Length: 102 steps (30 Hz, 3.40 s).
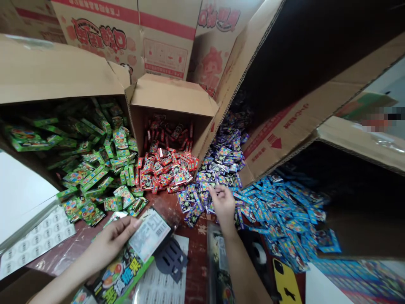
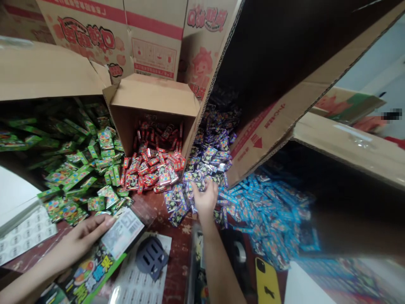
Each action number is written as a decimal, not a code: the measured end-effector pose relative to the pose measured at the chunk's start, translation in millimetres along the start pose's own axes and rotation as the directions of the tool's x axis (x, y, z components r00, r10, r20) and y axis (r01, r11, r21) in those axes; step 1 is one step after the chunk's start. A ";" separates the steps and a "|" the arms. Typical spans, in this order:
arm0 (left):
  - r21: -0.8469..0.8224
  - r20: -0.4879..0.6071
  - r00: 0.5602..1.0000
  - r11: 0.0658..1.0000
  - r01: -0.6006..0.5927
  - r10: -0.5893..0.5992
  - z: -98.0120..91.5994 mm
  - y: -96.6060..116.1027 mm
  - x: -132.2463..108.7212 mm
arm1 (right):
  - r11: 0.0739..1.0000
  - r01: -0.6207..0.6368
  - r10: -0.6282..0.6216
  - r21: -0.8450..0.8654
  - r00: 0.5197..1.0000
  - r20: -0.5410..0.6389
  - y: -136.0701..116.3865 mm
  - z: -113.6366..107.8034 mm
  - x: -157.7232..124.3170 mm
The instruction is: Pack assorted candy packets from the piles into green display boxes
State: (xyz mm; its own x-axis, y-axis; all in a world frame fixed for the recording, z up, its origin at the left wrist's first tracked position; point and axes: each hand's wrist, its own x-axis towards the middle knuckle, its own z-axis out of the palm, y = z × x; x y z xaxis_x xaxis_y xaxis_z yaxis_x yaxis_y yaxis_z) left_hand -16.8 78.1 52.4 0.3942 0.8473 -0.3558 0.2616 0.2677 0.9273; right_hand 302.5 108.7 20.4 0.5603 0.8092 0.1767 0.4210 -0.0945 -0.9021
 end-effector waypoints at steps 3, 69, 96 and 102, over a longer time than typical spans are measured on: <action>-0.140 -0.056 0.998 0.990 -0.029 0.021 -0.4 -2.9 -0.8 | 0.989 -0.043 0.013 -0.142 0.979 -0.201 5.2 9.8 47.4; 0.013 -0.273 0.925 0.963 -0.271 0.264 58.6 -61.2 -7.4 | 0.983 0.185 -0.170 -0.021 0.936 0.309 -32.6 71.0 -6.6; -0.446 -0.209 0.959 0.855 -0.267 0.190 85.1 -37.2 -14.8 | 0.980 0.023 -0.171 0.198 0.606 0.777 -38.3 16.6 -61.3; -0.350 -0.278 0.933 0.881 -0.318 0.227 63.6 -40.2 -26.5 | 0.976 0.108 -0.219 0.191 0.455 0.863 -72.6 33.6 -73.8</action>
State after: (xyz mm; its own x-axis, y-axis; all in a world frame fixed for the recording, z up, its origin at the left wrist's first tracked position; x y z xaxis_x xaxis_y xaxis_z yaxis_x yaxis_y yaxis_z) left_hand 18.3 15.7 17.2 0.1822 0.9792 -0.0897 -0.2028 0.1267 0.9710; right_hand 206.6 75.3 59.7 -0.4533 0.8892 -0.0616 0.3347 0.1058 -0.9364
